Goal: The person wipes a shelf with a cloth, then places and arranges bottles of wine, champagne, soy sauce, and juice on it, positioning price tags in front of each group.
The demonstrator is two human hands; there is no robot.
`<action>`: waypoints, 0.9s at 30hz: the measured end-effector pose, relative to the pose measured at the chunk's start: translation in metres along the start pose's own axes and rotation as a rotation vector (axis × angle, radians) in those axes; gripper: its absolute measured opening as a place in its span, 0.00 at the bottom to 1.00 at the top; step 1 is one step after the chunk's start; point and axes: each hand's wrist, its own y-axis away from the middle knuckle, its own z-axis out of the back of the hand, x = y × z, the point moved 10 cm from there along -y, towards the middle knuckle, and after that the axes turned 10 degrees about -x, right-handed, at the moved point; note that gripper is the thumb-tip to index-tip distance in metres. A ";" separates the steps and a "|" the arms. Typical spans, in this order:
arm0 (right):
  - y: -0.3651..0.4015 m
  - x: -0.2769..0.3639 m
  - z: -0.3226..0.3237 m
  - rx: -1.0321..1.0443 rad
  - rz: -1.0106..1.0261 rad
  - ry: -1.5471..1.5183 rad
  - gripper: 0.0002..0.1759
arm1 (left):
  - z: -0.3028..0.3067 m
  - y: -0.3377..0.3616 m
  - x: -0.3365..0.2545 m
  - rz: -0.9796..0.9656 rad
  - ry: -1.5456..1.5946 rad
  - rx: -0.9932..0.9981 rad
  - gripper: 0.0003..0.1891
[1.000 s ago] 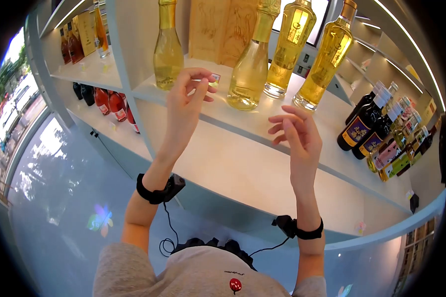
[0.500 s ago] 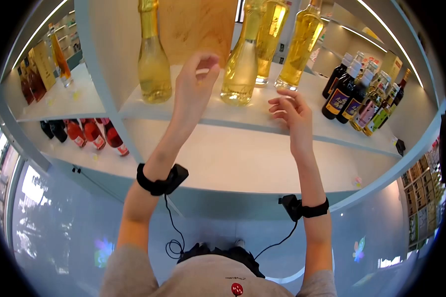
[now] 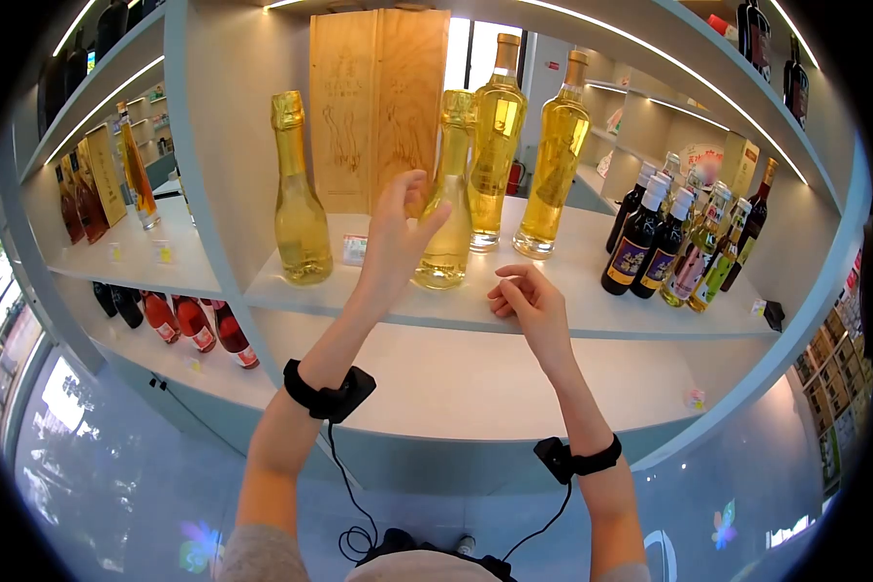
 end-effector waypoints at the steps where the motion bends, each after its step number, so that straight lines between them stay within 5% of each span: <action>1: 0.000 -0.001 0.001 0.003 -0.001 -0.016 0.09 | -0.004 -0.002 0.005 0.035 0.021 -0.004 0.24; 27: 0.003 0.005 0.009 -0.031 0.121 -0.109 0.06 | -0.025 -0.034 0.008 0.094 -0.067 0.037 0.22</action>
